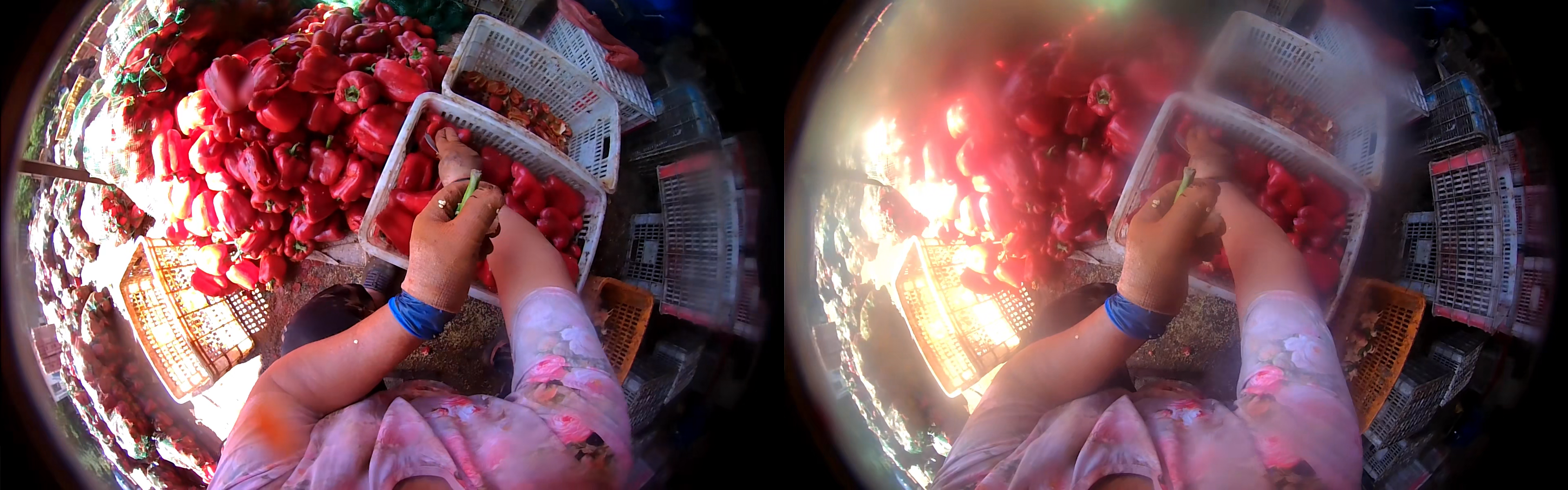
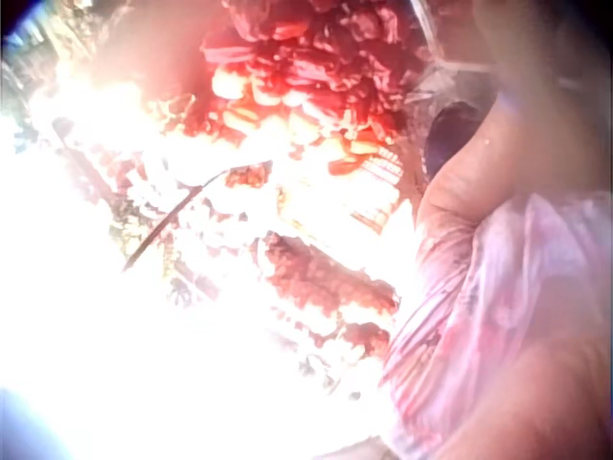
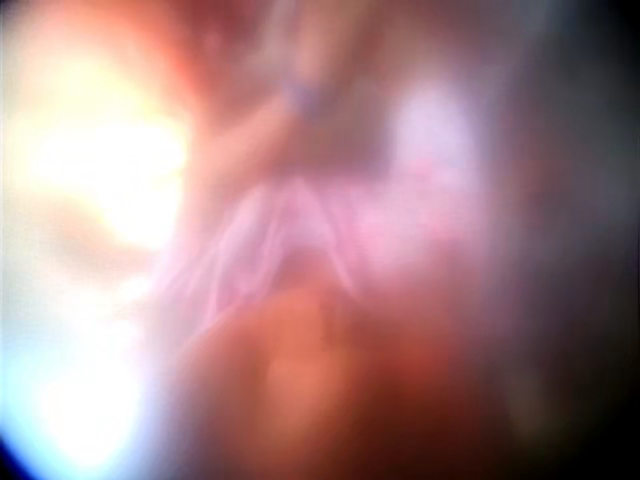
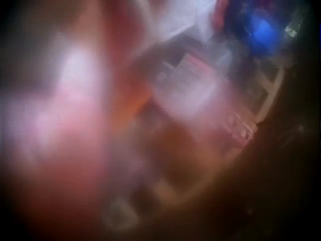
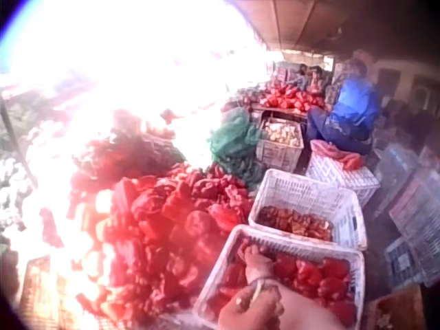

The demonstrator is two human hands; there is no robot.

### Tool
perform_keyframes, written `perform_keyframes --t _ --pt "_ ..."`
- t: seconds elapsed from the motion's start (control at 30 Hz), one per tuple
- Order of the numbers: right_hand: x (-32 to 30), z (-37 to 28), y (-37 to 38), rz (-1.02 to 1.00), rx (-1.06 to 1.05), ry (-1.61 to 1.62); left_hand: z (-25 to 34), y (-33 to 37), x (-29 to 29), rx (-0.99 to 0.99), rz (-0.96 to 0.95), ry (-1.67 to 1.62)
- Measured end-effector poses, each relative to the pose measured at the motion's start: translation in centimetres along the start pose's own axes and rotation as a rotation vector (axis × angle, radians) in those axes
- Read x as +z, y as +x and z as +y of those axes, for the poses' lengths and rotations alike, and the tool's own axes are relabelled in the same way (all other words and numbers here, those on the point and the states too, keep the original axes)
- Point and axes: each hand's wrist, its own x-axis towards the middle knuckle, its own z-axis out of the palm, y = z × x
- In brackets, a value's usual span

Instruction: The person is coring red bell peppers by hand with a knife and placing them into a plastic crate.

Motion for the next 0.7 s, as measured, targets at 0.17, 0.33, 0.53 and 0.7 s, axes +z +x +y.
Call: perform_keyframes --t 0.17,0.33,0.53,0.7 --pt "-1.0 6.0 -1.6 0.291 -0.018 0.414 -2.5 1.7 0.9 -0.007 -0.126 -0.061" --pt "-9.3 6.0 -15.8 0.426 0.636 1.24 -5.1 3.8 2.0 0.07 -0.013 -0.191" --pt "-25.6 6.1 -38.6 1.056 0.688 1.244 -13.4 0.9 8.5 -0.045 -0.44 0.055" --pt "-28.7 7.0 -51.4 0.985 0.933 1.047 -19.8 -7.0 12.8 -0.315 -0.815 0.105"
